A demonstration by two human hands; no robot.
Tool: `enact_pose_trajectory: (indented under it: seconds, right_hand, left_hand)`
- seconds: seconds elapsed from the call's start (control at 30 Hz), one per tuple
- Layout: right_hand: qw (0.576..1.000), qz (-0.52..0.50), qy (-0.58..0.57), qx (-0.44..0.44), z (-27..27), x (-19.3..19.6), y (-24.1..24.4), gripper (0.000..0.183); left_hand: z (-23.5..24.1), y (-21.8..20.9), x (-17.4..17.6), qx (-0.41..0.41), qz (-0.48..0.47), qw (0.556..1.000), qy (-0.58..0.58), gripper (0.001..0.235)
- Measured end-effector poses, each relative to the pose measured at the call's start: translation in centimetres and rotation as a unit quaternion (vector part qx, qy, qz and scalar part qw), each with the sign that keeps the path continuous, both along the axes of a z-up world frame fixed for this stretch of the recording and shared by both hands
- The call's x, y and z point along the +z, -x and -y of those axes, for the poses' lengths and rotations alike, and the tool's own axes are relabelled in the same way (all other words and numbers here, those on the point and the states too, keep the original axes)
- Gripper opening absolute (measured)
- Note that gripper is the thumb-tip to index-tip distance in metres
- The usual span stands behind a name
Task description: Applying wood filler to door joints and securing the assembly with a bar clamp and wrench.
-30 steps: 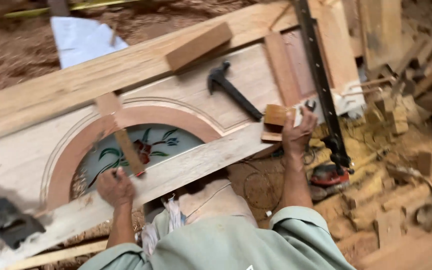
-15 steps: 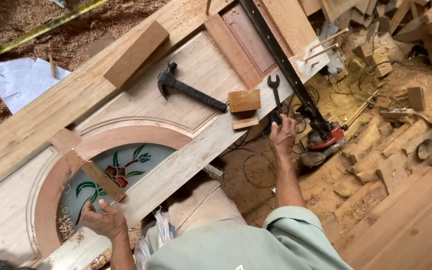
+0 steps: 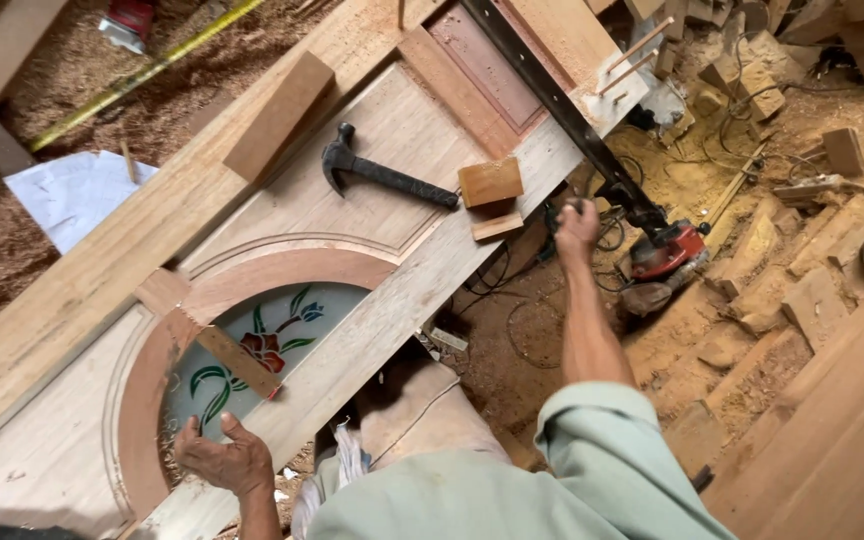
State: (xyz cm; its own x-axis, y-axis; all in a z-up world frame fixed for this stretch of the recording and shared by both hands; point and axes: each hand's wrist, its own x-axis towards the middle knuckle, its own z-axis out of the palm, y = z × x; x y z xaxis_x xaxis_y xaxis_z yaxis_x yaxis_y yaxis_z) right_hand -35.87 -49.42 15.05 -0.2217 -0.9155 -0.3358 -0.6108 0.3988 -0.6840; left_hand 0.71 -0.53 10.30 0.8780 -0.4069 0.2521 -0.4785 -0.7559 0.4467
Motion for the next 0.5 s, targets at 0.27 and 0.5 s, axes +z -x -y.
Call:
enact_pose_trajectory:
  seconds: [0.27,0.5]
  right_hand:
    - [0.900,0.419,-0.004,-0.123,-2.0,4.0,3.0,0.030]
    - [0.974,-0.172,0.123,0.078,8.1,0.4,6.5,0.030]
  left_hand:
    - [7.2,0.3,3.1,-0.137,0.023,0.989,0.050,0.035]
    - [21.7,5.9,-1.5,-0.279,-0.026,0.958,0.059,0.055]
